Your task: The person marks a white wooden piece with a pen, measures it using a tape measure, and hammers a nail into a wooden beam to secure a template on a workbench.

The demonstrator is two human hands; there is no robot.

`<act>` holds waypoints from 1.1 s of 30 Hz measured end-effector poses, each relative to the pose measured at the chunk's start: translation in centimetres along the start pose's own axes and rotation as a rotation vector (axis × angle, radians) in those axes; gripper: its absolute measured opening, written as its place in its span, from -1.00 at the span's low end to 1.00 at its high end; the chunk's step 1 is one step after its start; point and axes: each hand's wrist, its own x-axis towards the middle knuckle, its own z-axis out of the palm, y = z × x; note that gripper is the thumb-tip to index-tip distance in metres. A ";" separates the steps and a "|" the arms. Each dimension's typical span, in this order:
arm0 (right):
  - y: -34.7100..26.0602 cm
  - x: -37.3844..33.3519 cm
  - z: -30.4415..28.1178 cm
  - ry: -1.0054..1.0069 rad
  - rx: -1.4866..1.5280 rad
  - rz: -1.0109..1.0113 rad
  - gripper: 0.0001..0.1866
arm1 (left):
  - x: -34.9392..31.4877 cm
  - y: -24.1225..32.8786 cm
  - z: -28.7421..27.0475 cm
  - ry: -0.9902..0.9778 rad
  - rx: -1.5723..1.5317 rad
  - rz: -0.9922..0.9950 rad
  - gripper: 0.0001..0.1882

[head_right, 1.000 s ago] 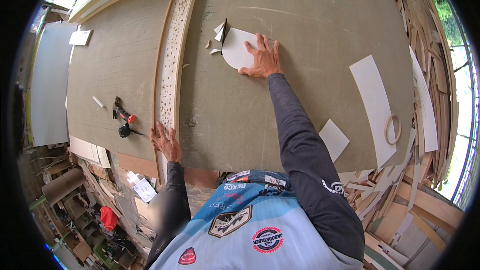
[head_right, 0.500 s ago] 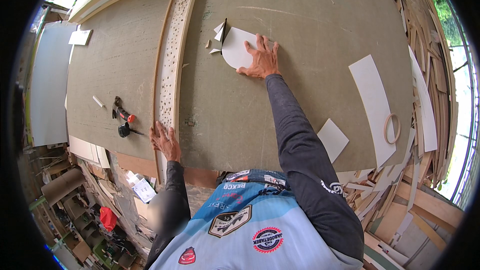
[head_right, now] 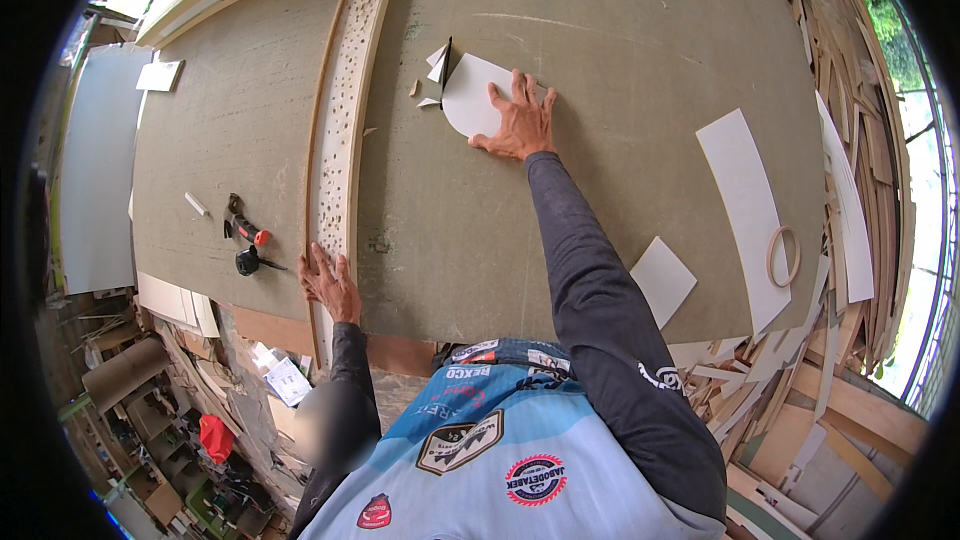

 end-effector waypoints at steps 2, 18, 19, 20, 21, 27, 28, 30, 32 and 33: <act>0.1 0.0 0.2 -0.004 -0.005 0.008 0.08 | 0.0 0.1 0.0 -0.002 0.001 -0.003 -0.26; -1.2 -0.5 -0.1 0.005 -0.013 0.085 0.09 | 0.0 0.3 -0.1 -0.002 0.019 -0.007 -0.26; -1.3 -0.5 -0.1 0.004 -0.010 0.091 0.09 | 0.0 0.3 -0.1 -0.002 0.017 -0.005 -0.26; -1.3 -0.5 0.0 0.002 -0.010 0.096 0.09 | 0.0 0.3 -0.1 -0.002 0.022 -0.005 -0.26; -1.4 -0.5 0.1 0.001 -0.009 0.102 0.09 | 0.0 0.3 -0.1 -0.003 0.026 -0.004 -0.26; -1.3 -0.4 0.4 -0.015 -0.001 0.111 0.10 | 0.0 -0.2 0.2 0.007 0.008 0.010 -0.26; -1.3 -0.4 0.5 -0.016 0.000 0.112 0.10 | 0.0 -0.2 0.2 0.009 0.000 0.014 -0.26; -1.2 -0.4 0.6 -0.018 -0.002 0.115 0.10 | 0.0 -0.2 0.3 0.012 -0.004 0.014 -0.26; -1.2 -0.3 0.7 -0.019 -0.003 0.116 0.10 | 0.0 -0.2 0.3 0.014 -0.005 0.011 -0.26; -1.2 -0.3 0.7 -0.019 -0.002 0.116 0.10 | 0.0 -0.1 0.3 0.014 -0.005 0.010 -0.26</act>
